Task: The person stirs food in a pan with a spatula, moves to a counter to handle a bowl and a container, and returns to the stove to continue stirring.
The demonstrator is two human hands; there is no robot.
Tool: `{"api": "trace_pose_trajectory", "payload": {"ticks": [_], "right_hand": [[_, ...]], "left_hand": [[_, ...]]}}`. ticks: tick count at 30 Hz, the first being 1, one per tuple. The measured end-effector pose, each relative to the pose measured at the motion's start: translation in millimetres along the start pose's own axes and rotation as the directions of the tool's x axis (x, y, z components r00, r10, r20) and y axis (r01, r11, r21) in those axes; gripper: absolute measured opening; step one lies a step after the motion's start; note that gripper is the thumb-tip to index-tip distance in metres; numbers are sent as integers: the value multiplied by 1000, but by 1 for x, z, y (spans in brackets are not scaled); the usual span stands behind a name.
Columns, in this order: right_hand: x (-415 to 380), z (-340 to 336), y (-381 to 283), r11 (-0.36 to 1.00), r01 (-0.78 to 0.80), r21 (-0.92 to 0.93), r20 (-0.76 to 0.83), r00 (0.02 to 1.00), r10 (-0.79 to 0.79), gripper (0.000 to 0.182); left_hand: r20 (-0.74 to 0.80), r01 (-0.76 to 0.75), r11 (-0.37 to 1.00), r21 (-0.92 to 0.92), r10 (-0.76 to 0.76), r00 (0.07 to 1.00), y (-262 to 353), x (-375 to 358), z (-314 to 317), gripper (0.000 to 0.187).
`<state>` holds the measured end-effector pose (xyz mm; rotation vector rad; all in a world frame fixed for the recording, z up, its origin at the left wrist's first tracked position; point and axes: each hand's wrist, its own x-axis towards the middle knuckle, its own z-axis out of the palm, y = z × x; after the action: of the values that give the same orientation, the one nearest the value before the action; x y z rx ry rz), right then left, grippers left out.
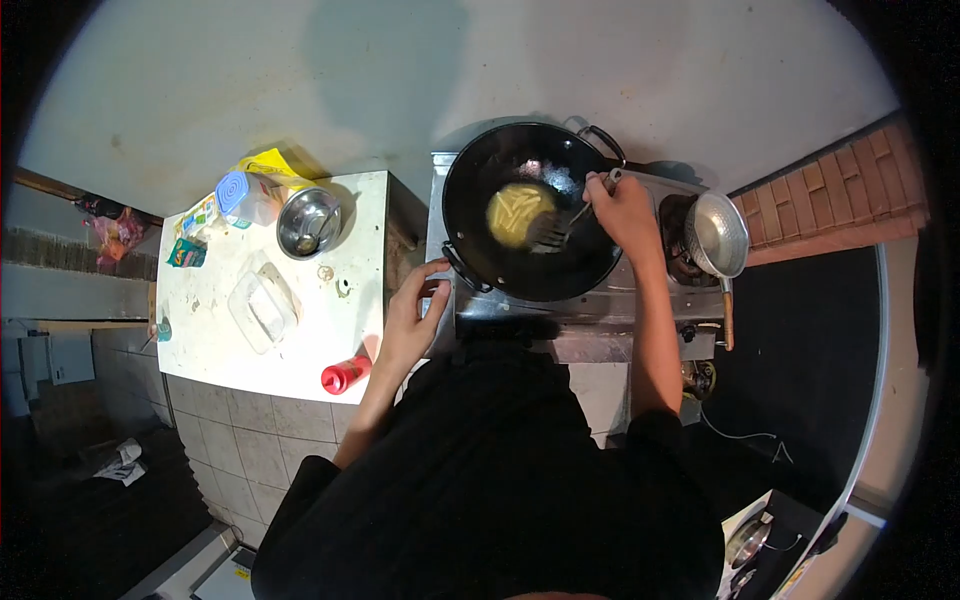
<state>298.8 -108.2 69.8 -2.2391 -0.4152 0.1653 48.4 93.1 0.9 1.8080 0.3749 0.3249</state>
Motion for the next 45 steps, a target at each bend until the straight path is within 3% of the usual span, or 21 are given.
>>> {"api": "trace_pose_trajectory", "payload": {"ticks": [2,6,11,12,14,16,18,22,24,25,28,30,34,36,37,39,40,42,45], "right_hand": [[6,-11,-2,989,-1,-146,10,1000,2,42],[7,-20,-2,976,-27,-214,-5,1000,26,45],[-5,-23,-8,979,-194,-63,318,926,204,56],[-6,-23,-9,979,-194,-62,313,928,203,56],[-7,-22,-10,966,-256,-40,481,843,243,55],[-16,-24,-15,973,-232,-14,496,843,208,50],[-21,-23,-12,990,-118,76,520,852,61,46],[-28,-31,-29,990,-96,105,476,879,34,42],[-31,-37,-48,984,-174,-46,382,907,179,42],[-32,-37,-49,984,-174,-47,380,908,178,42],[-32,-34,-47,989,-95,-109,329,936,126,45],[-30,-24,-34,975,89,-206,303,953,-23,48],[-33,-10,-24,964,111,-241,243,969,-51,49],[-33,-4,-25,964,259,-63,173,954,-245,44],[-31,-2,-24,963,262,-64,173,953,-248,44],[-29,3,-20,959,264,108,210,936,-281,37],[-30,6,-19,958,266,107,209,936,-284,37],[-36,15,-23,914,82,398,241,952,-190,33],[-37,18,-32,917,82,391,172,972,-160,37]], "left_hand": [[3,4,1000,-6,-4,1000,0,-1,1,27],[-4,6,1000,-17,-6,1000,0,1,1,27],[-5,5,1000,6,-5,1000,1,-1,1,26],[-10,2,1000,15,-2,1000,1,1,1,25],[-14,-2,1000,10,2,1000,1,3,2,25],[-18,13,1000,4,-13,1000,-1,1,4,25],[-44,-21,1000,8,22,999,-4,1,5,25],[-42,14,1000,-28,-15,999,-3,-1,6,24],[-41,9,1000,-27,-10,999,-3,0,6,24],[-40,7,1000,-29,-8,999,-3,1,6,24],[-39,-26,999,-25,25,999,-5,2,7,23],[-45,-40,999,-23,39,998,-6,1,7,23],[-49,-52,999,-9,52,997,-5,1,7,23],[-41,-36,999,-22,35,999,-3,2,7,23],[-44,-38,999,-24,37,998,-4,3,7,23],[-58,-33,999,-37,31,998,-5,2,7,23],[-60,-36,999,-38,34,998,-5,2,7,23],[-49,-10,1000,-3,10,999,-5,2,6,23],[-59,-31,999,30,32,998,-6,3,6,23]]}}
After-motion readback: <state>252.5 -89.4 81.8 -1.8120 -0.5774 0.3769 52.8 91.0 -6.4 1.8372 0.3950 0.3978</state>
